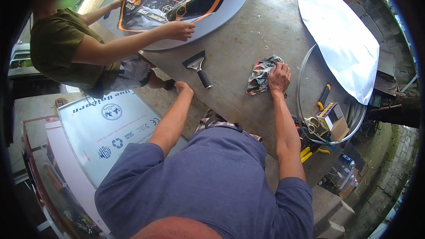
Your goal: Applying and smoothing a large circular vinyl decal onto a sign board.
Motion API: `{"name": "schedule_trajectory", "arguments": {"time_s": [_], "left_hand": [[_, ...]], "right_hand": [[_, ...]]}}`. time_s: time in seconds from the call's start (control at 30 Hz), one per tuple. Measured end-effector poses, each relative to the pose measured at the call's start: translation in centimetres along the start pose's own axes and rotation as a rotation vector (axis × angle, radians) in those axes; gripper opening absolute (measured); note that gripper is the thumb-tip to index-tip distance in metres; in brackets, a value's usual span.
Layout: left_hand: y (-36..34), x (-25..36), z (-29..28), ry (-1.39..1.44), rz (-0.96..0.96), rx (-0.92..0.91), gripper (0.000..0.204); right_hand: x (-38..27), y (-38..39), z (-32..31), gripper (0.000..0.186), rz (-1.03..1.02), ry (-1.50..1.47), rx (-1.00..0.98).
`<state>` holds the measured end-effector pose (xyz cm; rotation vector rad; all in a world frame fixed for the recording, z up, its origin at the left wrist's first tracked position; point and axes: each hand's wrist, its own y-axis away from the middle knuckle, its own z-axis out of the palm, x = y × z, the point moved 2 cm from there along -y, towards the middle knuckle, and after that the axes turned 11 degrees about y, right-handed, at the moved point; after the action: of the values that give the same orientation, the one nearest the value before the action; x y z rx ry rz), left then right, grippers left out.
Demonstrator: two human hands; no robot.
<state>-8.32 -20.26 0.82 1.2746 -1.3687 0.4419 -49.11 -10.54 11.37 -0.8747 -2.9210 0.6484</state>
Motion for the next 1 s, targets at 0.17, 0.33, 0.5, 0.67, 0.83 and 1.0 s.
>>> {"name": "schedule_trajectory", "arguments": {"time_s": [0.17,0.33,0.5,0.67,0.83,1.0], "left_hand": [[0.6,0.2,0.2,-0.085,-0.017,0.045,0.059],[-0.4,-0.5,0.4,-0.064,0.03,0.015,0.057],[0.1,-0.3,0.6,-0.128,-0.045,0.081,0.059],[0.1,0.1,0.5,-0.13,-0.069,0.062,0.062],[0.1,-0.2,0.5,-0.068,-0.051,0.047,0.062],[-0.6,-0.8,0.4,-0.067,0.016,0.085,0.062]], "right_hand": [[0.3,0.1,-0.1,0.013,0.014,-0.009,-0.01],[0.2,0.0,0.0,0.013,0.002,-0.009,0.008],[0.4,0.2,0.1,0.014,0.019,-0.002,-0.028],[0.5,0.2,0.0,0.014,0.024,-0.011,-0.025],[0.4,0.1,-0.1,0.013,0.011,0.003,-0.001],[0.2,0.1,-0.2,0.013,0.007,-0.008,-0.01]]}}
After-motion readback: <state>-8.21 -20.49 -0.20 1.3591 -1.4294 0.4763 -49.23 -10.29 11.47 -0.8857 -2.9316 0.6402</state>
